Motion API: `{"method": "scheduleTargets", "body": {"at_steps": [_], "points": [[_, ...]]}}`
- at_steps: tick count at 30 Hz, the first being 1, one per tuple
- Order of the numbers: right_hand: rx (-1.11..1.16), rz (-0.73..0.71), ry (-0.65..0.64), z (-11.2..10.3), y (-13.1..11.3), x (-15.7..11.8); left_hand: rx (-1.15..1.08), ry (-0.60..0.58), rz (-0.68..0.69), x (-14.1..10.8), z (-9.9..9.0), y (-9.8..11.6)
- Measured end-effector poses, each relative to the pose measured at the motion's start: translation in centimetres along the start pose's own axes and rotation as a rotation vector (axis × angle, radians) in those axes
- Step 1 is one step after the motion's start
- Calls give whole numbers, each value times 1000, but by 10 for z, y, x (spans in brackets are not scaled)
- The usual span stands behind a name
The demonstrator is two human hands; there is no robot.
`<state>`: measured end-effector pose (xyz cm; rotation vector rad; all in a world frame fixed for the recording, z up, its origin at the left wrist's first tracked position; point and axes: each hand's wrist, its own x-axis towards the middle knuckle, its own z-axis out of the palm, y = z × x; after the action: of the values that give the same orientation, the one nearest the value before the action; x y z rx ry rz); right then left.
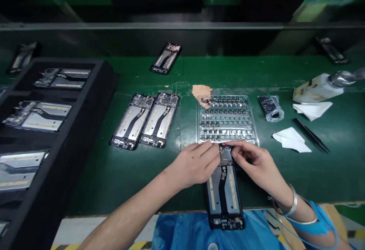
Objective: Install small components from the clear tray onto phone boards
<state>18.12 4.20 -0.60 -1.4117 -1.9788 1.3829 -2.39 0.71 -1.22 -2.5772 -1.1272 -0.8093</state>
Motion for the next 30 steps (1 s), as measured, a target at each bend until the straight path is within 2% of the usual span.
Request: {"method": "scheduleTargets", "body": {"at_steps": [3,7,9,12,14,16,19,22,26,30], "points": [[3,-4,5,0,-2,0,-78,-61,-73,0,-5,2],[27,-4,17,-1,-6,0,-400,-52,-445,2,-11,4],[34,-19,35,-2,-9,-1,-536,-148,-595,5,-14,4],[38,-43,71,-2,-11,-4,-647,-355,-666,10,-16,4],[45,-64,97,-4,-13,-6,-708,-400,-715,12,-18,5],[43,-91,99,-7,-16,-7,-828,-409,-802,13,-20,8],[-37,-133,20,-9,-24,-5,-1126,-410,-941,14,-22,13],[-154,-139,-27,-6,-33,-1,-1335,-364,-1012,13,-20,17],[-176,-98,-23,1,-37,5,-1397,-283,-1030,11,-14,18],[-126,-84,-73,2,-32,9,-1392,-267,-1018,12,-11,18]]}}
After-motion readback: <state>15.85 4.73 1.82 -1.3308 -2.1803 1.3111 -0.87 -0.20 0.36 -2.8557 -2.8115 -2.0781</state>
